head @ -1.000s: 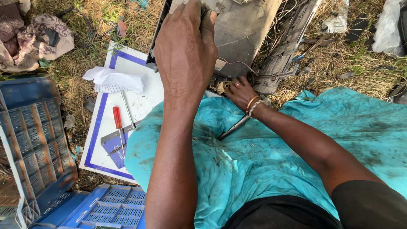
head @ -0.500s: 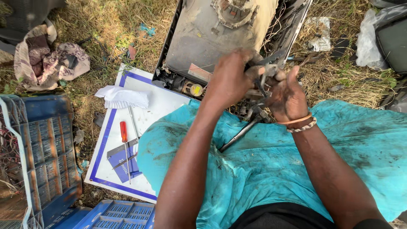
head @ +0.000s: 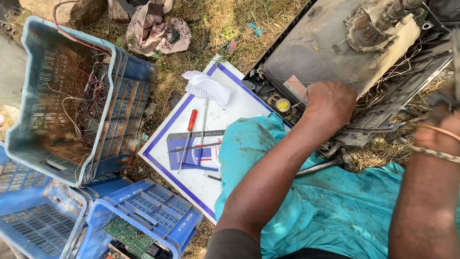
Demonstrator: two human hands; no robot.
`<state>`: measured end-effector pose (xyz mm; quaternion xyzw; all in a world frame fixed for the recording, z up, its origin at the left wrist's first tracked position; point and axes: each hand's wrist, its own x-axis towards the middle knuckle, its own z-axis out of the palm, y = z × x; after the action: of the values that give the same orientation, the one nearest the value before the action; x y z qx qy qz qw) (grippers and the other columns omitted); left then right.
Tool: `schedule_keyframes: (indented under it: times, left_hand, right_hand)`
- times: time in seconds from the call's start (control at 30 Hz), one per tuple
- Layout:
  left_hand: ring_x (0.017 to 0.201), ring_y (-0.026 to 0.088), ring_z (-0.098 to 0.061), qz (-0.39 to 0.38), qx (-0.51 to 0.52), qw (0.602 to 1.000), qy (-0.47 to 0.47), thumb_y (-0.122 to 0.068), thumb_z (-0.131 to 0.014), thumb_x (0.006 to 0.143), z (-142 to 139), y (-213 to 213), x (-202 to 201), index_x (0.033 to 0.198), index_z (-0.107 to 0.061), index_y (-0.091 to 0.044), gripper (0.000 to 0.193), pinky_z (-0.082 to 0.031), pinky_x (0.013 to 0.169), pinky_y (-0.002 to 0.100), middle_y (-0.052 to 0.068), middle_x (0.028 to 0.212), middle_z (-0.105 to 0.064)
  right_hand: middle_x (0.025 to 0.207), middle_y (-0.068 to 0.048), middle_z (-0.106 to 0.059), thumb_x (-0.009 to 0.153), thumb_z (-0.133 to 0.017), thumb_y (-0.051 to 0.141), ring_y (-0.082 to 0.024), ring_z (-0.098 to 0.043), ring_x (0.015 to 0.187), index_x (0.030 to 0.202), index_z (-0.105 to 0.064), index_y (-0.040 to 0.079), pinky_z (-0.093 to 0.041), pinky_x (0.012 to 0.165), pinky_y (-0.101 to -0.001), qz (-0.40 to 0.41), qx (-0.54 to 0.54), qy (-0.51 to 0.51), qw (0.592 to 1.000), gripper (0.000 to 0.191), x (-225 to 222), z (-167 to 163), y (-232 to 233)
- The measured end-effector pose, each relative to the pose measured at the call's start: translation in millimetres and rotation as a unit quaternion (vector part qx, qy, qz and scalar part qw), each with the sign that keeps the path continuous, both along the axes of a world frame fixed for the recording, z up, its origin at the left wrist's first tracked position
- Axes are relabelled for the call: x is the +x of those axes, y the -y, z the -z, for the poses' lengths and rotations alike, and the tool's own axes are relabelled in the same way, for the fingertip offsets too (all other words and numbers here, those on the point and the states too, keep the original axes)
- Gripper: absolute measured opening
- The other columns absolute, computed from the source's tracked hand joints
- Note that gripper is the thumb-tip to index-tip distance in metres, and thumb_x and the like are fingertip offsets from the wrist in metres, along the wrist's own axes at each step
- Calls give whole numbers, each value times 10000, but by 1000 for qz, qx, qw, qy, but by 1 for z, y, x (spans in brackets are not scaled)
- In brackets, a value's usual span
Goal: The person sits on a cloth on the ground and dismantles a broken CRT television, pulling wires and components from the open chassis and using pliers to cut and strip wires. They remove a circuit board from the set and place it into a blue plastic crate alongside other salvaged boards.
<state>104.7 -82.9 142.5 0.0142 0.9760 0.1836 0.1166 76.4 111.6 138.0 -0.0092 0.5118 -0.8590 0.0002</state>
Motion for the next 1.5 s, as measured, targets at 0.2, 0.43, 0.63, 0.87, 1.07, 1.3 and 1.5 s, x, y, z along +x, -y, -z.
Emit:
schedule_keyframes:
  times: [0.2,0.43,0.63,0.87,1.07,1.3,1.5]
  left_hand:
    - [908,294,-771,18,44,999,-1,-174,-628,858,4,1,-5,896,-793,-148,171,-608,712,435,119,962,-785]
    - [749,322,-742,29,-4,988,-151,-303,-740,735,-1,23,8,827,-716,-108,217,-561,621,467,139,798,-749]
    - [716,352,-703,95,-15,991,-91,-321,-745,850,-41,36,35,986,-655,-87,285,-529,574,497,143,829,-704]
    - [836,385,-704,97,-29,994,45,-254,-701,918,-57,33,24,1014,-645,-84,204,-542,672,518,168,902,-704]
    - [813,375,-704,94,-35,989,105,-287,-710,863,-49,18,25,1039,-651,-71,285,-551,667,502,157,913,-703]
    - [872,349,-672,130,-57,981,132,-256,-689,899,-38,9,19,1047,-650,-67,243,-530,708,483,147,916,-680]
    - [864,324,-667,166,-69,981,71,-225,-651,872,-20,-9,22,1037,-647,-65,230,-509,688,469,138,906,-669]
  right_hand:
    - [1139,-87,-650,1099,-772,38,-166,-630,974,1288,-639,2,-540,873,-302,-124,139,-202,961,234,-22,-90,118]
    - [1150,-133,-747,1094,-727,41,-199,-749,1053,1209,-680,-28,-651,924,-355,-51,271,-99,956,142,5,-8,21]
    - [825,-80,-688,938,-678,14,-197,-649,634,960,-633,53,-565,547,-379,315,247,206,893,64,-7,146,-219]
    - [862,-131,-704,938,-758,76,-172,-588,595,1167,-701,-53,-476,496,-340,5,354,415,838,269,19,230,-213]
    - [952,-120,-690,953,-730,355,-203,-632,713,1113,-671,-7,-542,651,-418,-98,517,465,712,400,5,284,-137]
    - [1061,-117,-554,998,-599,601,-237,-559,850,1128,-577,112,-492,823,-457,278,-8,510,814,506,-14,328,-110]
    - [1038,-124,-625,961,-667,506,-224,-601,835,1148,-620,82,-521,773,-418,84,466,553,686,466,-25,316,-125]
